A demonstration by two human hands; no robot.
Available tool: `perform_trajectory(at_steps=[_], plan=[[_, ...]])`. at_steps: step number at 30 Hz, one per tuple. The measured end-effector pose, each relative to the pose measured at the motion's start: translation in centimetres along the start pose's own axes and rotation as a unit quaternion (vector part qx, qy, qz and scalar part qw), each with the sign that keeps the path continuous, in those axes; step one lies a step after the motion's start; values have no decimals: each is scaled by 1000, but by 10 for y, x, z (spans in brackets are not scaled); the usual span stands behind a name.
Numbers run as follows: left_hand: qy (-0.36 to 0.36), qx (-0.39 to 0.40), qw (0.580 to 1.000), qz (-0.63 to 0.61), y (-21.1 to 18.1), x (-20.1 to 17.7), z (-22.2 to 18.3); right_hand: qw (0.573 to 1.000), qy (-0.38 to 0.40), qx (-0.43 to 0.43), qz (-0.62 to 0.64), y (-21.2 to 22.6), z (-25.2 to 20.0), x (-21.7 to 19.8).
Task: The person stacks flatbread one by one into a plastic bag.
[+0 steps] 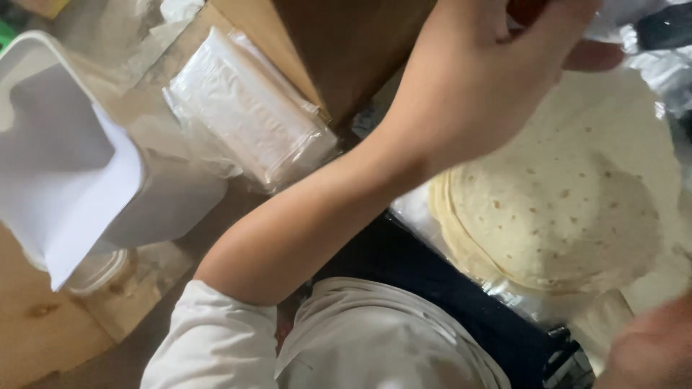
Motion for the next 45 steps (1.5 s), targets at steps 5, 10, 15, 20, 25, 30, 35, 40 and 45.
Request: perform_trajectory(at_steps=[5,10,15,20,25,30,35,40,45], plan=[[51,12,997,54,-32,33,-27,998,40,34,35,142,70,133],[74,27,988,136,-56,25,-43,969,-6,140,206,110,84,107],[78,40,971,224,-59,12,-57,929,3,172,327,103,93,102],[233,-80,912,330,0,54,-80,934,33,200,295,45,99,84],[244,33,868,431,-20,67,-101,988,30,33,-147,39,116,70],[191,-33,894,405,12,26,-80,957,-51,250,-137,26,121,49],[53,-106,939,322,42,-26,-61,942,-41,252,-218,-4,98,16],[78,-59,956,277,34,-24,-61,919,-35,294,-261,3,84,7],[97,-66,939,323,17,-13,-58,900,20,321,-295,16,81,5]])
Point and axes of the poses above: each hand's wrist, its own z-axis towards the middle knuckle, its own x-axis out of the palm, y = z × x, the point moved 7 cm from there along z, towards the middle knuckle, and after that the axes turned 8 degrees about x, right-handed, at the moved point
